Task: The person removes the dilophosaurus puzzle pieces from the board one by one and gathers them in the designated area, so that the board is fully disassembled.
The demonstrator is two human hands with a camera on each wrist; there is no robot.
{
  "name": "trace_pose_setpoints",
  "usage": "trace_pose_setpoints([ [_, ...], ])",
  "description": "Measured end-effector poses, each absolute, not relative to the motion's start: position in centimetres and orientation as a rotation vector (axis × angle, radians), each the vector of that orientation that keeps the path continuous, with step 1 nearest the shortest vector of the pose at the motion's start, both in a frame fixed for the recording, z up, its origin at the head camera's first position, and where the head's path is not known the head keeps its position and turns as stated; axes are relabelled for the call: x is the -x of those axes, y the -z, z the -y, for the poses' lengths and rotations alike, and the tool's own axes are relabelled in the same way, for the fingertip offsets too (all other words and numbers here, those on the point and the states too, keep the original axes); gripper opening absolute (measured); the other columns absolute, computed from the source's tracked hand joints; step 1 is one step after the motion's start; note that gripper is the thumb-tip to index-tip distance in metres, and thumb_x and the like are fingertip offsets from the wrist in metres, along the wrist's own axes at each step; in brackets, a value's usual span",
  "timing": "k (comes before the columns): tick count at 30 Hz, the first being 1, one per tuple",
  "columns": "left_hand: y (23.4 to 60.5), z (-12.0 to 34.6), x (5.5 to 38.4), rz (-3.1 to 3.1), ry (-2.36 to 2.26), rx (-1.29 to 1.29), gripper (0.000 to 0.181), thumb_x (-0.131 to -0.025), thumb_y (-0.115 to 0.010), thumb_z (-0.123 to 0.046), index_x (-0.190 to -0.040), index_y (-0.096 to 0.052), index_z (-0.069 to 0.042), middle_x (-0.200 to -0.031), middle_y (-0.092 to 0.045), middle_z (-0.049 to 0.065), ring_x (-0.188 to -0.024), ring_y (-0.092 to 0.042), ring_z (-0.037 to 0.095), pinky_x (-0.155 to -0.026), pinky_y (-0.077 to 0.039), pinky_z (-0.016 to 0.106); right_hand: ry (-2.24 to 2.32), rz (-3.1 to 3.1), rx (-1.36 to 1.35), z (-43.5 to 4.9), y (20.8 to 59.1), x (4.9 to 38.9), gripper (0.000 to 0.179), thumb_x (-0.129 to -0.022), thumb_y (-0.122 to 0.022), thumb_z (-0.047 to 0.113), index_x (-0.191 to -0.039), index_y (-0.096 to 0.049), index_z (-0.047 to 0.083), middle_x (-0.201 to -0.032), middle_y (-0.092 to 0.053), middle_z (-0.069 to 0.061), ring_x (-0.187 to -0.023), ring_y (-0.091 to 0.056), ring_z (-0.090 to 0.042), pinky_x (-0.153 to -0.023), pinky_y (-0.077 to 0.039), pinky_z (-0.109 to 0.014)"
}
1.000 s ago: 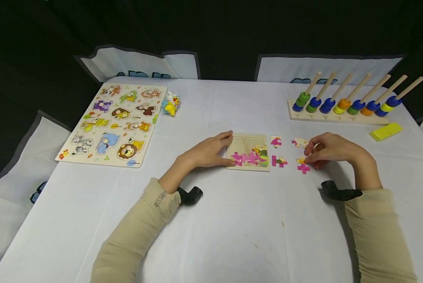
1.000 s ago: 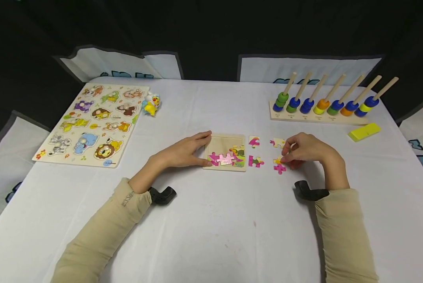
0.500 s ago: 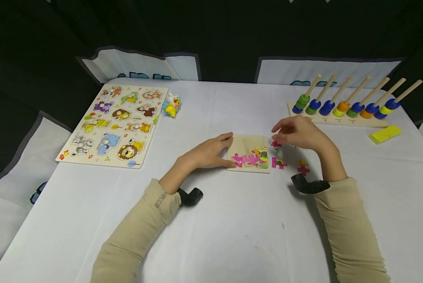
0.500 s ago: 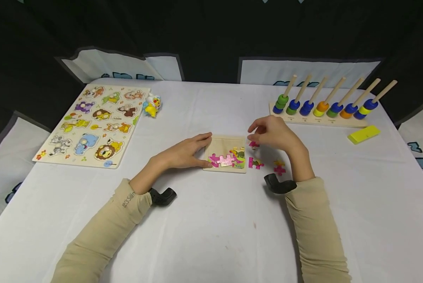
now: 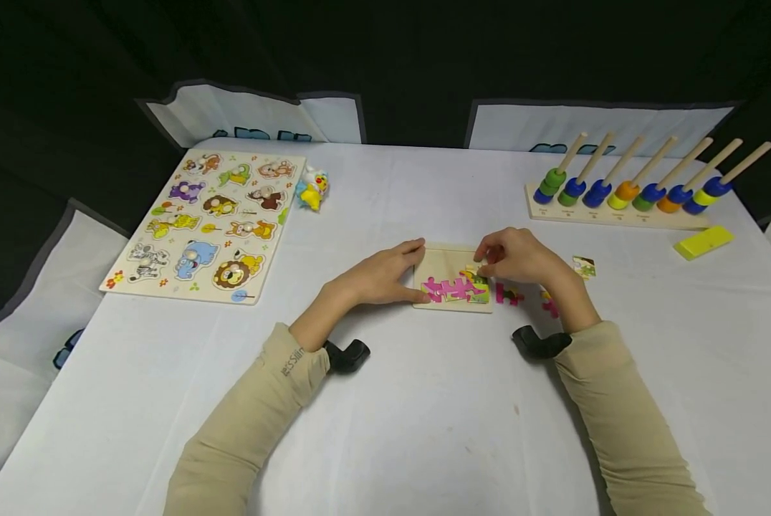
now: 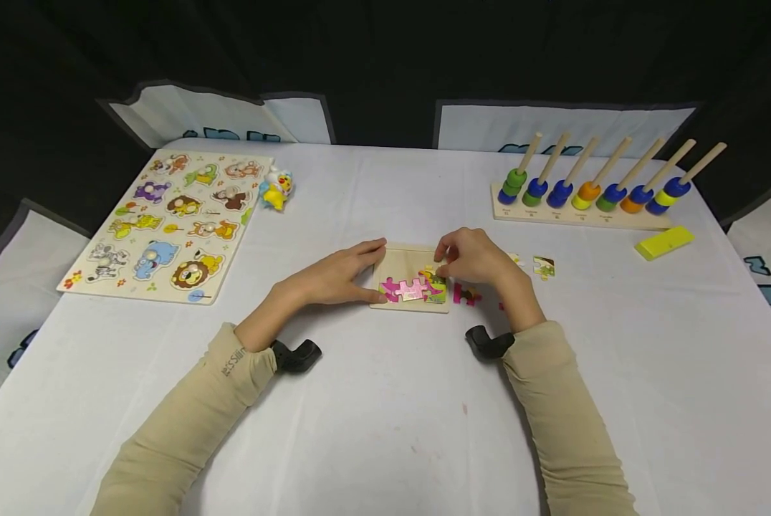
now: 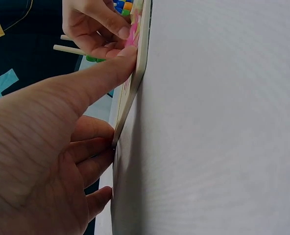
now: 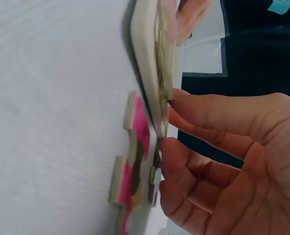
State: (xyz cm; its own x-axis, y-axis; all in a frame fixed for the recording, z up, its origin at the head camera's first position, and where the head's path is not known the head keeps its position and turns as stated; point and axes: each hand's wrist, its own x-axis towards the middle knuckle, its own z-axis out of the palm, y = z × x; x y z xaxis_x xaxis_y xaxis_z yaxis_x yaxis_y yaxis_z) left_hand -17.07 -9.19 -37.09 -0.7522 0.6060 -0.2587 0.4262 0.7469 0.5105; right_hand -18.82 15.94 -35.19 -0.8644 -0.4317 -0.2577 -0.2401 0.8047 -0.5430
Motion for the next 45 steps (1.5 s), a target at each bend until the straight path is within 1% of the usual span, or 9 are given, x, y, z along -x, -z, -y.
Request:
trace_pose_setpoints([
  [5, 37.06, 9.24, 17.09, -2.537, -0.592, -0.793, 0.088, -0.087, -0.067, -0.046, -0.152, -0.023, -0.006, -0.162, -0.013, 0.005, -0.149, -0.017, 0.023, -0.121, -0.021, 0.037, 0.725, -2.612, 0.501, -15.92, 35.35, 18.83, 0.01, -0.085, -0.068, 0.011, -0.088, -0.066, 0.002, -0.074, -0.059, -0.008, -0.07, -0.05, -0.02, -0.06, -0.041, -0.028],
  [8, 37.06, 9.24, 17.12, -2.537, -0.59, -0.792, 0.088, -0.087, -0.067, -0.045, -0.152, -0.024, -0.006, -0.162, -0.014, 0.005, -0.149, -0.017, 0.022, -0.121, -0.021, 0.037, 0.734, -2.603, 0.501, -15.93, 35.43, 18.82, 0.008, -0.086, -0.067, 0.009, -0.087, -0.064, 0.002, -0.074, -0.058, -0.008, -0.069, -0.049, -0.02, -0.06, -0.041, -0.028],
  [11, 37.04, 9.25, 17.15, -2.536, -0.591, -0.793, 0.087, -0.087, -0.067, -0.045, -0.152, -0.024, -0.006, -0.162, -0.014, 0.005, -0.149, -0.017, 0.022, -0.121, -0.021, 0.037, 0.74, -2.602, 0.507, -15.97, 35.51, 18.83, 0.009, -0.087, -0.065, 0.01, -0.089, -0.063, 0.002, -0.074, -0.055, -0.008, -0.07, -0.048, -0.02, -0.061, -0.04, -0.028],
  [15, 37.01, 9.24, 17.17, -2.534, -0.595, -0.798, 0.087, -0.087, -0.066, -0.045, -0.152, -0.024, -0.005, -0.162, -0.014, 0.006, -0.149, -0.017, 0.022, -0.121, -0.022, 0.037, 0.749, -2.598, 0.511, -16.08, 35.62, 18.86, 0.015, -0.088, -0.066, 0.014, -0.095, -0.063, 0.001, -0.074, -0.052, -0.007, -0.07, -0.046, -0.02, -0.061, -0.038, -0.029],
  [26, 37.01, 9.22, 17.17, -2.537, -0.592, -0.8, 0.087, -0.087, -0.068, -0.044, -0.152, -0.025, -0.005, -0.162, -0.015, 0.006, -0.149, -0.018, 0.022, -0.121, -0.021, 0.037, 0.744, -2.576, 0.524, -16.07, 35.76, 18.88, 0.016, -0.087, -0.067, 0.014, -0.091, -0.061, 0.0, -0.073, -0.051, -0.007, -0.068, -0.046, -0.019, -0.059, -0.037, -0.028],
  [30, 37.04, 9.19, 17.19, -2.535, -0.593, -0.795, 0.087, -0.087, -0.068, -0.044, -0.152, -0.025, -0.006, -0.162, -0.015, 0.006, -0.149, -0.018, 0.021, -0.121, -0.021, 0.037, 0.751, -2.62, 0.491, -15.92, 35.67, 18.83, 0.018, -0.087, -0.068, 0.016, -0.088, -0.06, 0.0, -0.074, -0.05, -0.007, -0.071, -0.046, -0.02, -0.06, -0.037, -0.029],
  [36, 37.03, 9.21, 17.18, -2.529, -0.597, -0.794, 0.087, -0.087, -0.067, -0.044, -0.152, -0.025, -0.006, -0.162, -0.015, 0.005, -0.149, -0.017, 0.021, -0.121, -0.021, 0.037, 0.784, -2.68, 0.451, -15.69, 35.58, 18.81, 0.018, -0.085, -0.071, 0.016, -0.084, -0.06, 0.002, -0.073, -0.054, -0.007, -0.071, -0.048, -0.021, -0.061, -0.039, -0.029],
  [39, 36.99, 9.24, 17.14, -2.529, -0.596, -0.793, 0.087, -0.087, -0.067, -0.044, -0.152, -0.024, -0.006, -0.162, -0.015, 0.005, -0.149, -0.018, 0.021, -0.121, -0.021, 0.037, 0.819, -2.69, 0.466, -15.68, 35.58, 18.83, 0.016, -0.083, -0.072, 0.012, -0.087, -0.06, 0.002, -0.073, -0.056, -0.008, -0.07, -0.049, -0.021, -0.06, -0.039, -0.029],
  [45, 37.0, 9.24, 17.14, -2.53, -0.595, -0.795, 0.087, -0.087, -0.067, -0.044, -0.152, -0.025, -0.006, -0.162, -0.014, 0.006, -0.149, -0.018, 0.022, -0.121, -0.022, 0.037, 0.836, -2.667, 0.513, -15.68, 35.61, 18.83, 0.021, -0.084, -0.07, 0.008, -0.104, -0.065, 0.002, -0.075, -0.057, -0.009, -0.066, -0.048, -0.02, -0.057, -0.039, -0.028],
])
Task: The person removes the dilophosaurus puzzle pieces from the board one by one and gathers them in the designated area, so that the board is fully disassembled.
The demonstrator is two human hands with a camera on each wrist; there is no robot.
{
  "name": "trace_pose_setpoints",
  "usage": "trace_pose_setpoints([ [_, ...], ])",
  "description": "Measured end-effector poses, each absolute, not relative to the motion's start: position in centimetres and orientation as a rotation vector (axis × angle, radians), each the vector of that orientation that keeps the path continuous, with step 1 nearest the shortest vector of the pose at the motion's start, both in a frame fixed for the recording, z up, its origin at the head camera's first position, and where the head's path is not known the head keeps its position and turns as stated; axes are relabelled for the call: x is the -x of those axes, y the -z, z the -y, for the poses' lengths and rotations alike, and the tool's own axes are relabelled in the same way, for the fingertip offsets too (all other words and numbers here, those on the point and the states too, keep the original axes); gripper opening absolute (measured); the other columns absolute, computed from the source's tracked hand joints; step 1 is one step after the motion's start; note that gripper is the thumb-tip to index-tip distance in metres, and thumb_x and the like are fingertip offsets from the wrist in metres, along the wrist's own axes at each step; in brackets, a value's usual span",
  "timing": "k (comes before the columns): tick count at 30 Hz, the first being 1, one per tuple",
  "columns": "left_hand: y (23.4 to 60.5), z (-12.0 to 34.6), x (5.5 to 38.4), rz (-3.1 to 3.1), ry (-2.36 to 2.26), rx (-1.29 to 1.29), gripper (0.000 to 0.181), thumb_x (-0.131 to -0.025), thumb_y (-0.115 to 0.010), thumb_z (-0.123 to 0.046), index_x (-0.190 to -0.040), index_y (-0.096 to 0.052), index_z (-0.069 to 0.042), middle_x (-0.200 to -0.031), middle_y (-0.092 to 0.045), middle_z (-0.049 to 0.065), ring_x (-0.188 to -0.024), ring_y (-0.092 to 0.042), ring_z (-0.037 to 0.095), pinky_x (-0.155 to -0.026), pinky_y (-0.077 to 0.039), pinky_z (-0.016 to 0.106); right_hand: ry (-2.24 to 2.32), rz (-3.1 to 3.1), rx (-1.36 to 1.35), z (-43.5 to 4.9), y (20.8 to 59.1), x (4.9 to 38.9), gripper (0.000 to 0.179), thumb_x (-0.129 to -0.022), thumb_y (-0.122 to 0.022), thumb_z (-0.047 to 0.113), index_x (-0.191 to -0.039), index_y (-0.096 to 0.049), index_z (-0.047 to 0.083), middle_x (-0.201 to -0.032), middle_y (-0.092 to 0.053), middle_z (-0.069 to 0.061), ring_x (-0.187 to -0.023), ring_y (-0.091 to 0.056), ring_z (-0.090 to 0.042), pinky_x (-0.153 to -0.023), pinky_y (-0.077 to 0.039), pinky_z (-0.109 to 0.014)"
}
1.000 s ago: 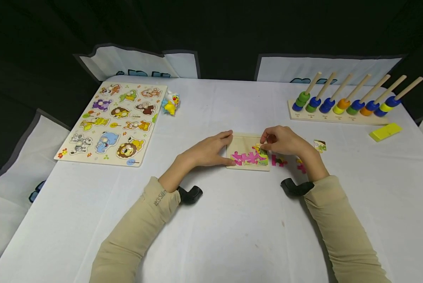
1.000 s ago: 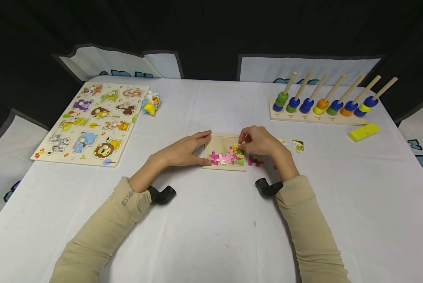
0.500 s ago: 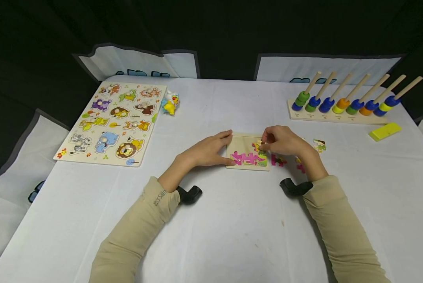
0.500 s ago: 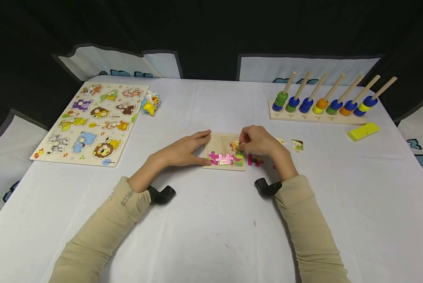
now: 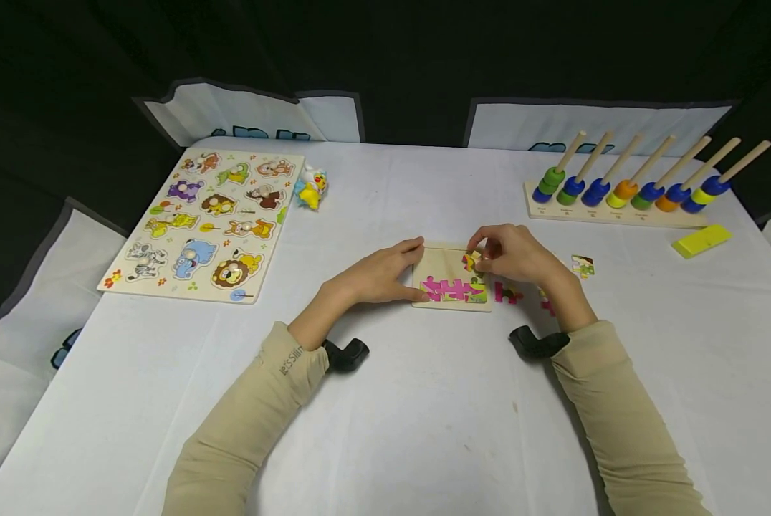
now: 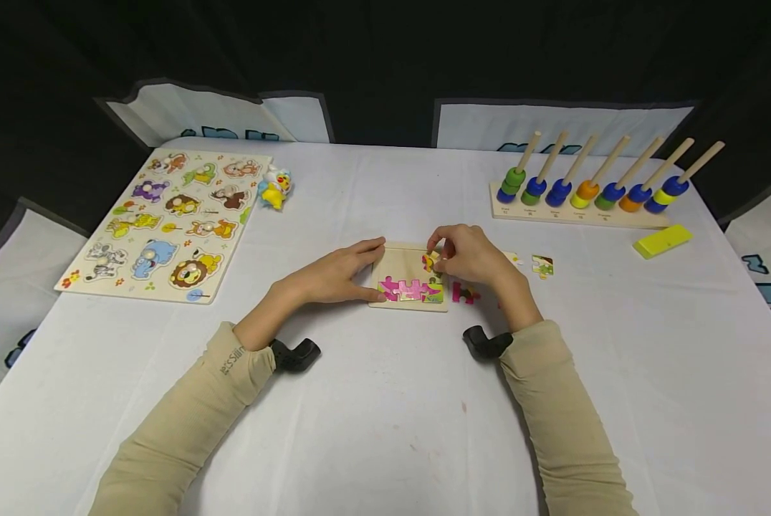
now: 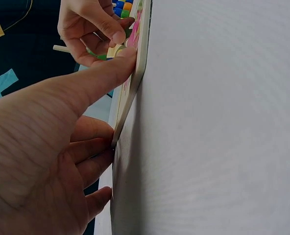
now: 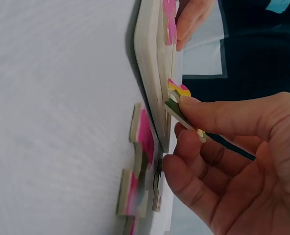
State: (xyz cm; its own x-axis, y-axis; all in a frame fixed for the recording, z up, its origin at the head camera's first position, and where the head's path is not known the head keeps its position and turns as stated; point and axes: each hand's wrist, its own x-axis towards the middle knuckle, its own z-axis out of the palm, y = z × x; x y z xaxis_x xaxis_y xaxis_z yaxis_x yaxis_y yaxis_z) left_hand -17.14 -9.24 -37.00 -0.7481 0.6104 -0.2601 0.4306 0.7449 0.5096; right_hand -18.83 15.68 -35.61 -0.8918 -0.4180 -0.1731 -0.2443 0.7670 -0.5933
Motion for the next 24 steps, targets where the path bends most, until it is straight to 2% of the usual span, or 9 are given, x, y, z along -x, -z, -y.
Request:
trace_pose_setpoints([
  [20, 37.1, 9.1, 17.3, -2.53, -0.598, -0.797, 0.086, -0.087, -0.067, -0.043, -0.151, -0.025, -0.004, -0.162, -0.015, 0.005, -0.149, -0.017, 0.021, -0.121, -0.021, 0.036, 0.845, -2.66, 0.541, -16.3, 34.9, 18.6, 0.013, -0.082, -0.07, 0.006, -0.091, -0.062, 0.001, -0.068, -0.054, -0.006, -0.063, -0.047, -0.017, -0.056, -0.038, -0.027],
  [24, 37.0, 9.2, 17.2, -2.53, -0.597, -0.794, 0.086, -0.087, -0.068, -0.043, -0.151, -0.025, -0.004, -0.162, -0.015, 0.005, -0.149, -0.017, 0.021, -0.121, -0.021, 0.036, 0.879, -2.645, 0.51, -16.4, 34.6, 18.7, 0.015, -0.082, -0.07, 0.005, -0.092, -0.06, 0.001, -0.068, -0.057, -0.007, -0.061, -0.053, -0.018, -0.056, -0.04, -0.027],
])
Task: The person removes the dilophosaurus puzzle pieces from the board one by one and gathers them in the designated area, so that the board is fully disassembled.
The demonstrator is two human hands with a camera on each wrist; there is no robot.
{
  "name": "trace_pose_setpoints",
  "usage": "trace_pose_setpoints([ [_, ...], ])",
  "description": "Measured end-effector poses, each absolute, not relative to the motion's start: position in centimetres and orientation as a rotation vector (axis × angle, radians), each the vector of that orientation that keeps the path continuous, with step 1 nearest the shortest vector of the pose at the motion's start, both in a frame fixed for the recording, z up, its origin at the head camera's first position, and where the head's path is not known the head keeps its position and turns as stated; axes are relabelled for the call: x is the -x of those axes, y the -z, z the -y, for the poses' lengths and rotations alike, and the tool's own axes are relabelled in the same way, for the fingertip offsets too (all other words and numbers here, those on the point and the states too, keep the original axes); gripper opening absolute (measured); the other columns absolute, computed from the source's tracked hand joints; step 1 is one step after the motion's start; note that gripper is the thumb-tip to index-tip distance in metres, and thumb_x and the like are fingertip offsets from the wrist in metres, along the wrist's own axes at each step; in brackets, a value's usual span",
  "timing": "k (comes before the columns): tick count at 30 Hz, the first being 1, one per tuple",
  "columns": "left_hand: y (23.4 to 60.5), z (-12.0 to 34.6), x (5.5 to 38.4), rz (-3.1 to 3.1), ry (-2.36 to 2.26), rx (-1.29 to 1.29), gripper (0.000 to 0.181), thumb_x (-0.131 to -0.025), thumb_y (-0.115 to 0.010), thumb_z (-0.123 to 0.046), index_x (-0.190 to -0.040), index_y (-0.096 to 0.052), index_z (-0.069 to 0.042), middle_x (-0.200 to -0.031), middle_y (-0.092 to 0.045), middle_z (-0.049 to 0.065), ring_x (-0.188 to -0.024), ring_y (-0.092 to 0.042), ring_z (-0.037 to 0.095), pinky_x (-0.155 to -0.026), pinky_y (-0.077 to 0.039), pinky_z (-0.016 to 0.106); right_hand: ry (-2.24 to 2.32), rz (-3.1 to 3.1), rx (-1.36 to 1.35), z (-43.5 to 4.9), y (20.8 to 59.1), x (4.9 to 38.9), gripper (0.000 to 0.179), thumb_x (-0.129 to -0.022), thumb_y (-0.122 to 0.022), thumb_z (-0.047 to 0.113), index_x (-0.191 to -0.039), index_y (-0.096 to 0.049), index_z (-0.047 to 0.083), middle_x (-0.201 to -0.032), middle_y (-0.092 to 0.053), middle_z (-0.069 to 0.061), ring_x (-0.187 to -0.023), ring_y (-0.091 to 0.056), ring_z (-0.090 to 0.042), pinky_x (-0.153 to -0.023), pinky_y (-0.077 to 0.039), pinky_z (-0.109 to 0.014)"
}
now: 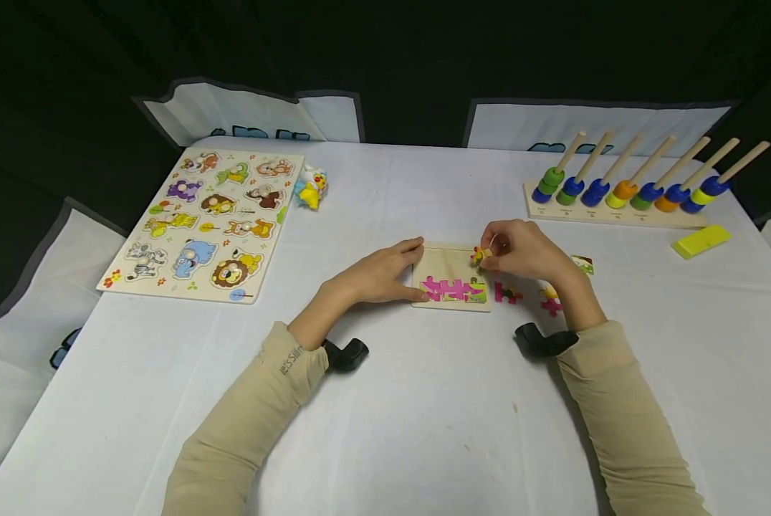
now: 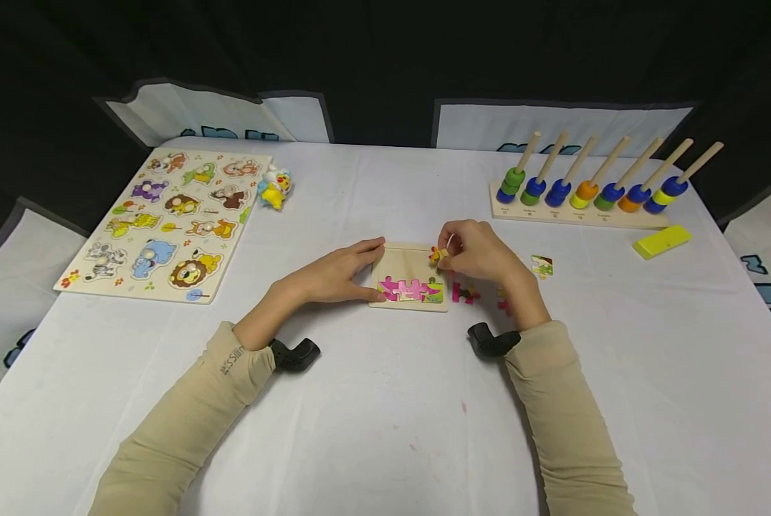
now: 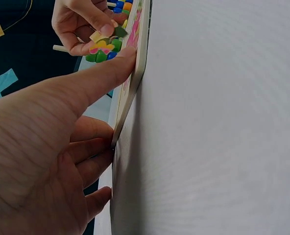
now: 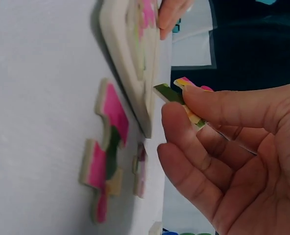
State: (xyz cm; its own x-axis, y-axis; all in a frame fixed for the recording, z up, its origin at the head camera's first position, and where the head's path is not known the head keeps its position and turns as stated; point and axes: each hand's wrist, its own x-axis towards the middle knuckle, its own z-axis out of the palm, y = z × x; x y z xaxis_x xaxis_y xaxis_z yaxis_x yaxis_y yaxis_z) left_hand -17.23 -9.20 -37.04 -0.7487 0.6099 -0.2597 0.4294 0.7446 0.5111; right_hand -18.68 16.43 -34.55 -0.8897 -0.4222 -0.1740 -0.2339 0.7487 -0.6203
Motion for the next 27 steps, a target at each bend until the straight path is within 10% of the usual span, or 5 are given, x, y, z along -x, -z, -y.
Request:
trace_pose_setpoints([
  [27, 37.0, 9.2, 17.2, -2.533, -0.584, -0.801, 0.085, -0.088, -0.066, -0.043, -0.151, -0.025, -0.004, -0.162, -0.014, 0.006, -0.15, -0.015, 0.021, -0.121, -0.02, 0.036, 1.058, -2.587, 0.447, -18.9, 32.9, 18.5, 0.03, -0.084, -0.068, 0.006, -0.111, -0.06, -0.004, -0.082, -0.072, -0.015, -0.069, -0.07, -0.023, -0.067, -0.053, -0.018],
])
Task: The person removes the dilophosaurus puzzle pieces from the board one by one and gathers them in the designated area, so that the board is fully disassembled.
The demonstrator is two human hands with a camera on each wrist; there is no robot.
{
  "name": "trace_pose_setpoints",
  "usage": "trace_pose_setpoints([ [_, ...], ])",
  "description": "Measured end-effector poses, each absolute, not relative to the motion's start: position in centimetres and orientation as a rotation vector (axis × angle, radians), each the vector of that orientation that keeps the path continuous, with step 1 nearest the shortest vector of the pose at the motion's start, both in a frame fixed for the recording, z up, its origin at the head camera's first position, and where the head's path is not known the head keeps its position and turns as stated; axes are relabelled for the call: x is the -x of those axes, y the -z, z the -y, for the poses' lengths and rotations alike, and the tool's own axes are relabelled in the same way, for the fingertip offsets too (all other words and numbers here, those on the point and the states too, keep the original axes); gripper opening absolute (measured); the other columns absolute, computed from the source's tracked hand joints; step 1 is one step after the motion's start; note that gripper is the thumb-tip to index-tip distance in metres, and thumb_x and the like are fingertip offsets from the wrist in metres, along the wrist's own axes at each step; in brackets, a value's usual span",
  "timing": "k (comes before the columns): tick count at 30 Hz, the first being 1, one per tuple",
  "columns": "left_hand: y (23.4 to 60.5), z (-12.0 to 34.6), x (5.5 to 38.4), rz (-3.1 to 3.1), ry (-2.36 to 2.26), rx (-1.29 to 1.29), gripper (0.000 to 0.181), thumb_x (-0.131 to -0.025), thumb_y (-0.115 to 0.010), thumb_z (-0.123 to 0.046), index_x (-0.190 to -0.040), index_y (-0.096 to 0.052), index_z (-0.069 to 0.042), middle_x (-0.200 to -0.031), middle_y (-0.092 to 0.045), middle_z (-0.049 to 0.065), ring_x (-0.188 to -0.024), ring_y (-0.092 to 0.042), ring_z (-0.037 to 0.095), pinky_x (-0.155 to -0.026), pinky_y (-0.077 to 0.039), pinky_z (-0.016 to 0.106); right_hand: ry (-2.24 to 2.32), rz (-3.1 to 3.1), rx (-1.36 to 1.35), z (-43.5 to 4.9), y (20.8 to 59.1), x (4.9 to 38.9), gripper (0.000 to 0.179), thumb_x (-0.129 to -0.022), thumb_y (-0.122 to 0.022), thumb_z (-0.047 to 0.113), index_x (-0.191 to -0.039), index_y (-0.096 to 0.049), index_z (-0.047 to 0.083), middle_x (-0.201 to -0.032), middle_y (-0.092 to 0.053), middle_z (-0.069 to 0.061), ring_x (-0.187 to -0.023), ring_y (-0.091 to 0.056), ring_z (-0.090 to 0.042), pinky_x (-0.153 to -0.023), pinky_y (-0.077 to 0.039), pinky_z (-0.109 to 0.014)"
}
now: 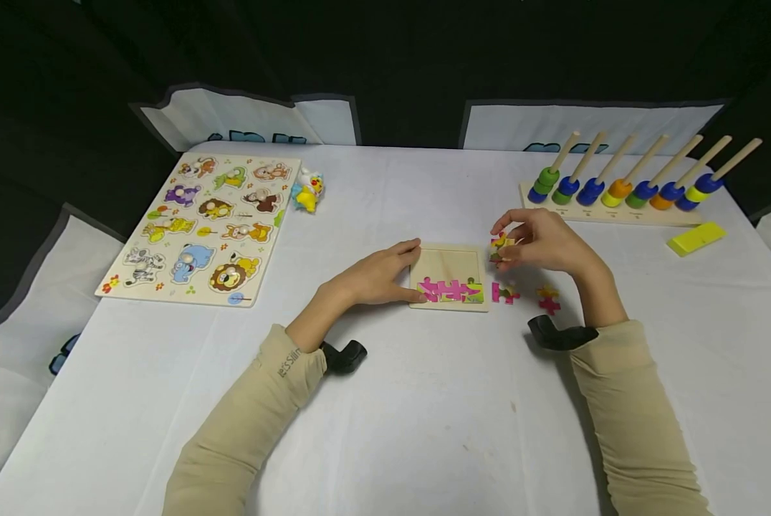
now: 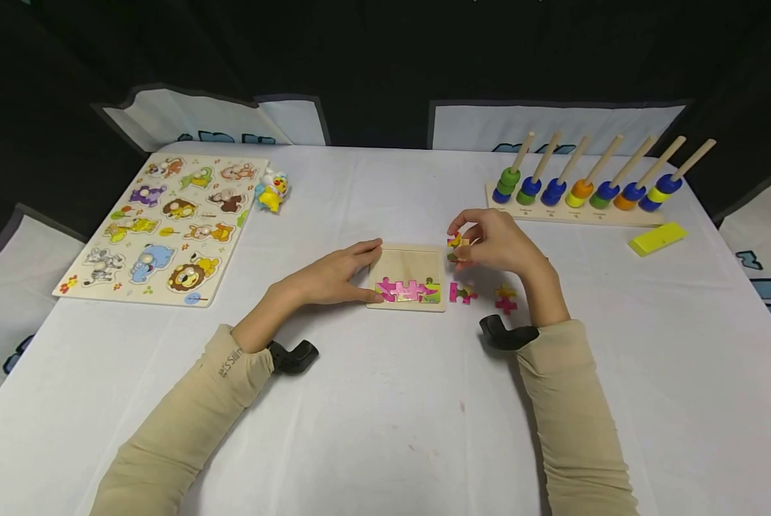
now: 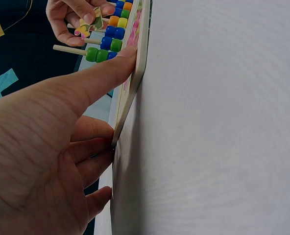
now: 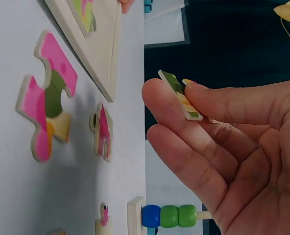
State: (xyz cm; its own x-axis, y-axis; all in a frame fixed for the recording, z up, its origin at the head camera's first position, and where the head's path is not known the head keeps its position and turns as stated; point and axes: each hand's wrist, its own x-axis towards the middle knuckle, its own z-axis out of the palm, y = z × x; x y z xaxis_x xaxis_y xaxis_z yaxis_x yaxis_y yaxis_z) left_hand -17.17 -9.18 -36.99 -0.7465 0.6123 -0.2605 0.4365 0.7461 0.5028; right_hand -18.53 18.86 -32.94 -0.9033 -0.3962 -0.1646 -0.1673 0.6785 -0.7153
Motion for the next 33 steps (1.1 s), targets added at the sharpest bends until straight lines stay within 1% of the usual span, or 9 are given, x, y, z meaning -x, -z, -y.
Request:
trace_pose_setpoints([
  [3, 37.0, 9.3, 17.1, -2.533, -0.588, -0.796, 0.085, -0.088, -0.066, -0.043, -0.151, -0.025, -0.004, -0.162, -0.014, 0.006, -0.15, -0.015, 0.021, -0.121, -0.02, 0.036, 1.052, -2.591, 0.458, -19.1, 32.9, 18.7, 0.032, -0.086, -0.067, 0.007, -0.115, -0.062, -0.005, -0.081, -0.072, -0.014, -0.07, -0.07, -0.024, -0.065, -0.053, -0.018],
  [6, 37.0, 9.4, 17.1, -2.535, -0.59, -0.794, 0.085, -0.088, -0.066, -0.043, -0.151, -0.025, -0.004, -0.162, -0.014, 0.006, -0.15, -0.015, 0.021, -0.121, -0.02, 0.037, 1.051, -2.602, 0.447, -19.3, 32.9, 18.7, 0.028, -0.086, -0.066, 0.005, -0.112, -0.064, -0.004, -0.079, -0.072, -0.013, -0.069, -0.068, -0.025, -0.06, -0.052, -0.022],
  [8, 37.0, 9.4, 17.1, -2.538, -0.59, -0.795, 0.085, -0.088, -0.066, -0.044, -0.151, -0.025, -0.004, -0.162, -0.014, 0.006, -0.149, -0.016, 0.021, -0.121, -0.02, 0.037, 1.058, -2.596, 0.437, -19.5, 32.6, 18.6, 0.026, -0.086, -0.065, 0.003, -0.111, -0.064, -0.003, -0.079, -0.072, -0.012, -0.07, -0.068, -0.026, -0.059, -0.052, -0.026],
  [16, 37.0, 9.5, 17.0, -2.542, -0.602, -0.788, 0.085, -0.088, -0.067, -0.044, -0.151, -0.026, -0.004, -0.162, -0.016, 0.006, -0.149, -0.017, 0.021, -0.121, -0.021, 0.037, 1.126, -2.452, 0.455, -20.9, 31.9, 18.4, 0.026, -0.087, -0.064, 0.001, -0.112, -0.061, -0.008, -0.085, -0.073, -0.017, -0.072, -0.072, -0.021, -0.07, -0.057, -0.019],
  [19, 37.0, 9.6, 17.0, -2.544, -0.603, -0.784, 0.085, -0.088, -0.067, -0.044, -0.151, -0.026, -0.004, -0.162, -0.016, 0.006, -0.149, -0.017, 0.022, -0.121, -0.021, 0.037, 1.104, -2.446, 0.442, -21.3, 31.6, 18.3, 0.028, -0.086, -0.066, 0.003, -0.112, -0.061, -0.007, -0.082, -0.073, -0.017, -0.071, -0.072, -0.019, -0.062, -0.052, -0.02],
  [23, 37.1, 9.6, 17.1, -2.545, -0.601, -0.785, 0.085, -0.088, -0.067, -0.043, -0.151, -0.026, -0.005, -0.162, -0.016, 0.006, -0.149, -0.017, 0.021, -0.121, -0.021, 0.037, 1.082, -2.467, 0.416, -21.7, 31.3, 18.2, 0.031, -0.084, -0.071, 0.007, -0.112, -0.063, -0.005, -0.075, -0.074, -0.013, -0.068, -0.072, -0.017, -0.057, -0.044, -0.028],
  [27, 37.1, 9.6, 17.1, -2.542, -0.602, -0.785, 0.086, -0.087, -0.067, -0.044, -0.152, -0.025, -0.006, -0.162, -0.015, 0.005, -0.149, -0.017, 0.021, -0.121, -0.022, 0.037, 1.104, -2.51, 0.408, -22.3, 31.1, 18.0, 0.03, -0.083, -0.073, 0.007, -0.109, -0.066, -0.004, -0.074, -0.073, -0.008, -0.067, -0.071, -0.018, -0.068, -0.051, -0.023],
  [29, 37.1, 9.5, 17.2, -2.537, -0.604, -0.79, 0.087, -0.087, -0.067, -0.044, -0.152, -0.025, -0.006, -0.162, -0.014, 0.005, -0.149, -0.017, 0.021, -0.121, -0.021, 0.037, 1.128, -2.529, 0.415, -22.9, 31.1, 18.0, 0.028, -0.083, -0.073, 0.006, -0.108, -0.067, -0.005, -0.074, -0.074, -0.004, -0.066, -0.071, -0.019, -0.071, -0.053, -0.022],
  [33, 37.2, 9.4, 17.2, -2.529, -0.599, -0.799, 0.087, -0.087, -0.067, -0.045, -0.152, -0.024, -0.006, -0.163, -0.013, 0.004, -0.149, -0.016, 0.021, -0.121, -0.02, 0.036, 1.184, -2.511, 0.428, -24.2, 31.2, 17.9, 0.026, -0.085, -0.07, 0.003, -0.108, -0.067, -0.008, -0.077, -0.074, 0.003, -0.068, -0.071, -0.02, -0.071, -0.056, -0.022],
])
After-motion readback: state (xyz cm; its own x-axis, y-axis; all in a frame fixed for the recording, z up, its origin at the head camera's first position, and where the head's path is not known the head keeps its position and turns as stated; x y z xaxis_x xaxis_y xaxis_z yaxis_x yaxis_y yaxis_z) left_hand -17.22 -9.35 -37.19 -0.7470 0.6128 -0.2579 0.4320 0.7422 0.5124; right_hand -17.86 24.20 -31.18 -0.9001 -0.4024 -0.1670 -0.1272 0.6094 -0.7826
